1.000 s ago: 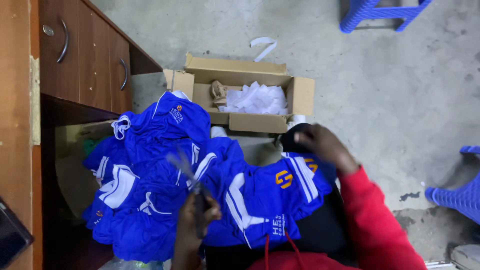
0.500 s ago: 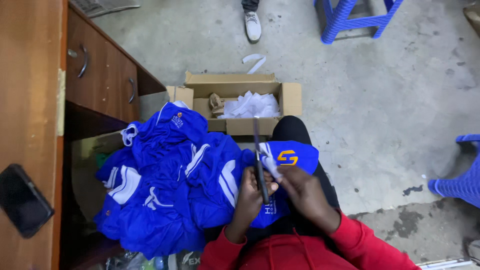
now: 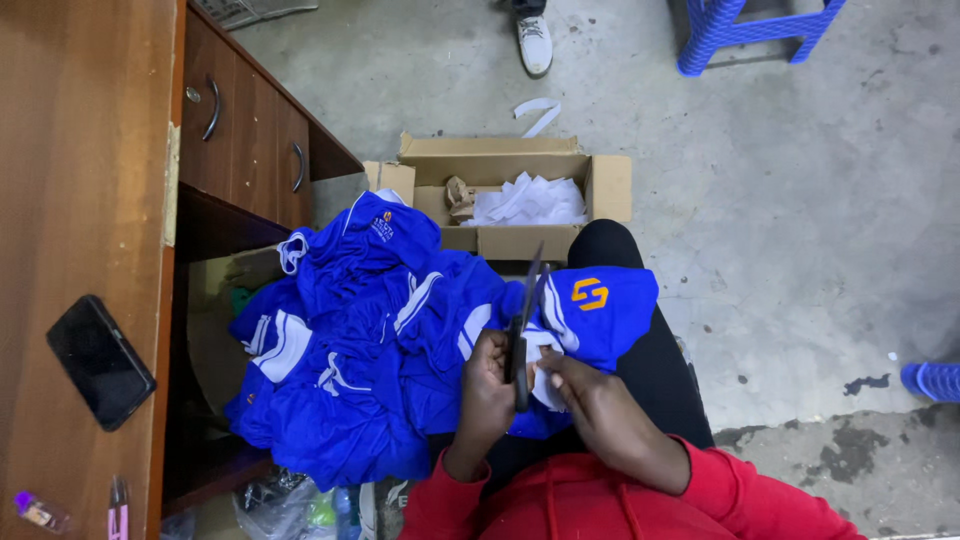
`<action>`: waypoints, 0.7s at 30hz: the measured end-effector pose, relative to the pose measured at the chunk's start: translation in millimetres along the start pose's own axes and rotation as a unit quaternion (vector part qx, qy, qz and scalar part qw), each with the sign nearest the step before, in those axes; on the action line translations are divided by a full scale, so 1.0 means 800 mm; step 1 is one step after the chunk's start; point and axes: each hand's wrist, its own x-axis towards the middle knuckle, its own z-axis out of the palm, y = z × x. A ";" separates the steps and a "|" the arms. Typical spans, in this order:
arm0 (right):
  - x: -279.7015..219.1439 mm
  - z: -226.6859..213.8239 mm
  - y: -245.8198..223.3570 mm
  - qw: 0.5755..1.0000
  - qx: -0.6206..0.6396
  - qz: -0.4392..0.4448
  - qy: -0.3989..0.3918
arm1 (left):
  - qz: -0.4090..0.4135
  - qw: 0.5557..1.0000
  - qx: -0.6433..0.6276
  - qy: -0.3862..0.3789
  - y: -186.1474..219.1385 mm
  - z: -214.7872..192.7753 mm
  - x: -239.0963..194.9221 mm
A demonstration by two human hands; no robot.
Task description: The person sits on the floor and uses scissors to cut white paper tags from the collars of blue jackets. The person handles the jackets one at a time, cuts the tags, and places the cut pieces into a nearby cardboard box.
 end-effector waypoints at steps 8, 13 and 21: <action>0.067 0.056 0.106 0.832 0.545 0.085 -0.062 | -0.088 0.981 -0.108 -0.133 -0.042 0.005 -0.016; 0.088 0.031 0.079 0.860 0.501 0.035 -0.097 | 0.015 0.983 -0.026 -0.179 -0.046 0.012 -0.021; 0.057 -0.059 0.055 0.948 0.036 -0.122 -0.292 | 0.003 0.997 -0.073 -0.028 -0.030 -0.032 0.003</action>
